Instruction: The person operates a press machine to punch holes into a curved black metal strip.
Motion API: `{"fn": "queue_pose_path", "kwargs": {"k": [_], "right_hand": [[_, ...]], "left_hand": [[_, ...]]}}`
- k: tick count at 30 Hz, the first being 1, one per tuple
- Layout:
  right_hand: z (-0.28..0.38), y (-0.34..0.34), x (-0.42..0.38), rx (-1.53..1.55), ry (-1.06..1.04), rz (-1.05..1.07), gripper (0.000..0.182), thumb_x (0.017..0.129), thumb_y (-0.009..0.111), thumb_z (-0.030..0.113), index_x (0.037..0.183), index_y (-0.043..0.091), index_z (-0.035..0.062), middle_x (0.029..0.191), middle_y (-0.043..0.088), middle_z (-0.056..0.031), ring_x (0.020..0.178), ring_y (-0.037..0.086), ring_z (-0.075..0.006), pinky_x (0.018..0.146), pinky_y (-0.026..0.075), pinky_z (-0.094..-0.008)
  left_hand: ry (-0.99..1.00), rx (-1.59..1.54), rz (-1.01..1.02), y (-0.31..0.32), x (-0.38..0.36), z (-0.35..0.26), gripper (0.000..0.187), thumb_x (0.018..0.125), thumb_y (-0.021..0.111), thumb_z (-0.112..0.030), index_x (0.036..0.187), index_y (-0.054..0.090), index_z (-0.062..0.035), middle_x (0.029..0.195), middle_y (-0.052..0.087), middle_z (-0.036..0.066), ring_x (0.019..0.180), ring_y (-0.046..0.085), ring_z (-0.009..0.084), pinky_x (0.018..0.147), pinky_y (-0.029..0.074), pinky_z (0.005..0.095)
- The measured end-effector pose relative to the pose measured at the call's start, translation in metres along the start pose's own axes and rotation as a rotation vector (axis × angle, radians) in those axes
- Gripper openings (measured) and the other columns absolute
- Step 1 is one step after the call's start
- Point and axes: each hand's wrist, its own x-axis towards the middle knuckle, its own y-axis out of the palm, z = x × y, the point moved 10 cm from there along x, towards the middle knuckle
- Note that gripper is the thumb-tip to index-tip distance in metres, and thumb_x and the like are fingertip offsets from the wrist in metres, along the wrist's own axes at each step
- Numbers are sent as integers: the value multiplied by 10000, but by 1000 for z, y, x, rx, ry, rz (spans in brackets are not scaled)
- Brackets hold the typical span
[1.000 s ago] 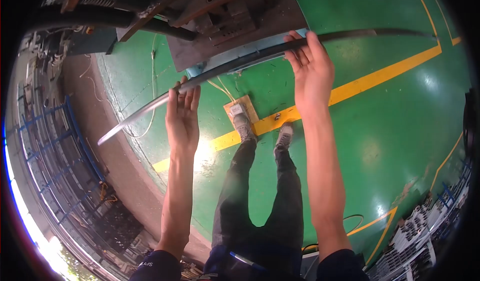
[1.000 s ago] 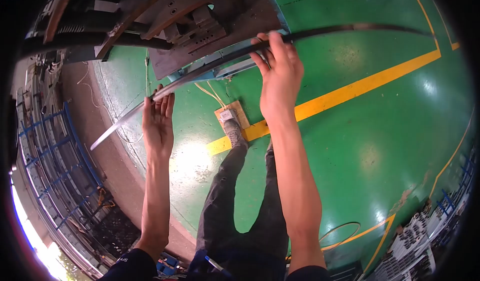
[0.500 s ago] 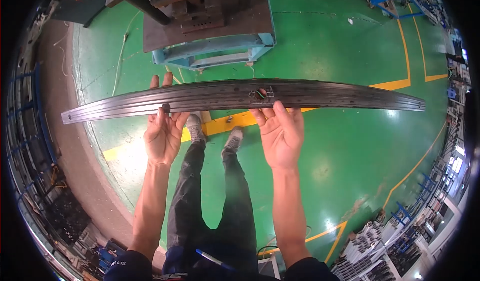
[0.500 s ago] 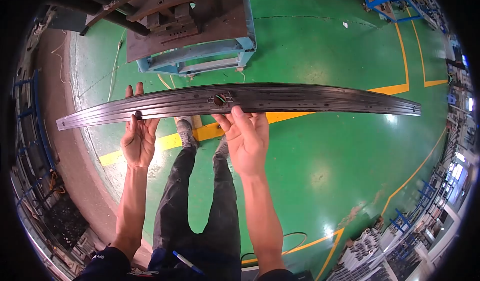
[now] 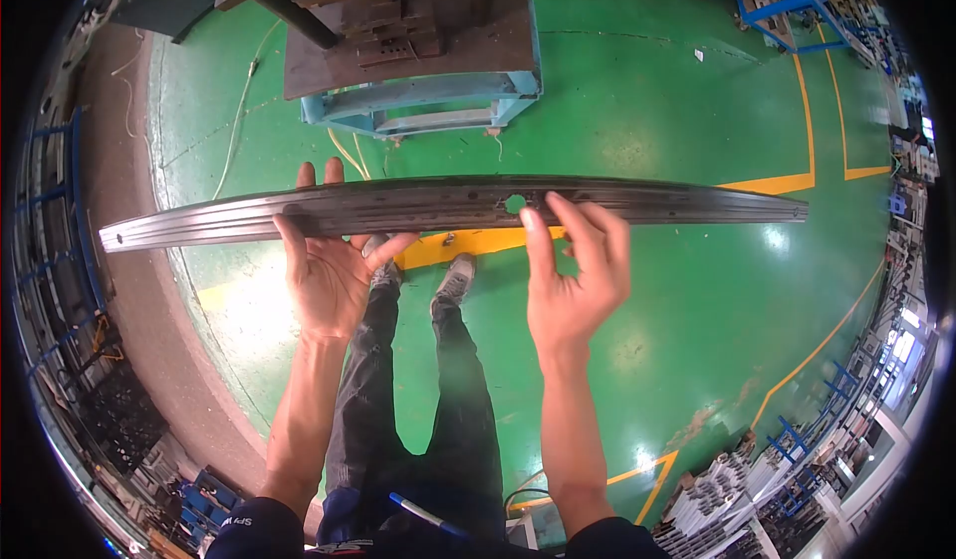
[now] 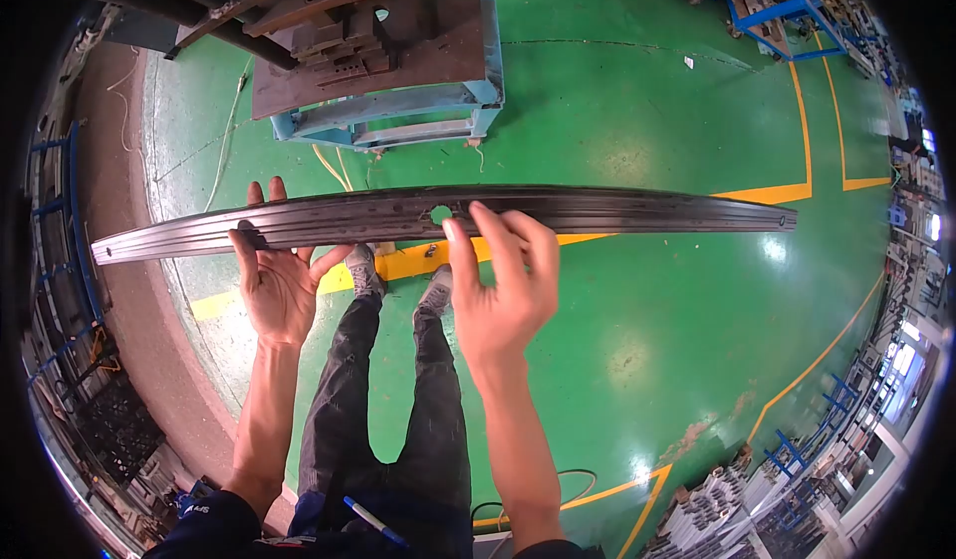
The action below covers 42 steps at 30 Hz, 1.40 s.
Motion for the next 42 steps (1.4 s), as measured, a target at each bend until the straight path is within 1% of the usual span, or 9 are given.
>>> {"fn": "queue_pose_path", "kwargs": {"k": [7, 11, 15, 24, 28, 31, 32, 36, 42], "right_hand": [[-5, 29, -9, 90, -153, 180, 112, 822, 693, -27, 918, 647, 7, 931, 582, -102, 776, 590, -258, 613, 487, -352], [-18, 16, -21, 28, -109, 87, 160, 799, 730, -13, 947, 676, 20, 928, 606, -84, 774, 606, -221, 598, 497, -331], [-20, 13, -19, 72, 40, 68, 208, 775, 767, 9, 970, 697, 32, 914, 625, -72, 766, 614, -194, 576, 497, -307], [4, 43, -18, -2, -261, 85, 156, 783, 698, -42, 917, 630, -2, 875, 606, -79, 721, 597, -210, 576, 483, -308], [-30, 33, -20, 49, 191, 0, 113, 818, 638, -24, 879, 558, 28, 849, 560, -73, 635, 534, -202, 559, 433, -312], [25, 58, -47, 49, -235, 164, 111, 804, 649, -14, 843, 558, 35, 828, 580, -89, 661, 534, -216, 572, 436, -322], [19, 61, -56, 46, -237, 261, 101, 818, 656, -10, 858, 566, 14, 833, 598, -104, 692, 555, -225, 593, 451, -335], [-19, 27, -26, 87, 102, 7, 89, 850, 674, 7, 933, 641, 0, 917, 617, -116, 762, 601, -228, 632, 483, -340], [-12, 37, -12, 69, -6, 25, 141, 815, 738, 28, 947, 689, 18, 928, 617, -88, 763, 620, -207, 629, 500, -316]], "left_hand": [[40, 151, -123, 4, -8, -7, 603, 1011, 296, -492, 1523, 155, -208, 1560, 249, 59, 1322, 408, 414, 984, 430, 686], [77, 223, -134, -1, -3, -23, 611, 1014, 292, -495, 1521, 147, -188, 1557, 250, 77, 1307, 433, 410, 982, 459, 656], [114, 243, -157, -2, -6, -30, 606, 1014, 285, -497, 1520, 152, -191, 1557, 254, 76, 1312, 428, 409, 989, 448, 662], [102, 180, -135, 4, -21, -28, 608, 1007, 282, -514, 1521, 154, -216, 1564, 242, 68, 1341, 395, 398, 1011, 402, 688], [90, 188, -179, 3, -27, -18, 614, 1007, 282, -517, 1524, 147, -215, 1570, 226, 64, 1348, 386, 393, 1022, 395, 681], [121, 195, -191, 6, -23, -16, 617, 1009, 281, -515, 1526, 141, -209, 1574, 213, 63, 1350, 383, 393, 1034, 387, 677], [130, 191, -185, 8, -22, -17, 617, 1010, 280, -514, 1526, 139, -208, 1576, 209, 63, 1351, 381, 393, 1038, 383, 675], [155, 145, -44, 14, -22, -25, 586, 1023, 267, -474, 1532, 136, -214, 1590, 166, 53, 1386, 313, 400, 1067, 305, 701], [133, 134, -5, 16, -28, -18, 571, 1028, 261, -460, 1535, 138, -227, 1591, 174, 51, 1396, 289, 410, 1067, 293, 713]]}}
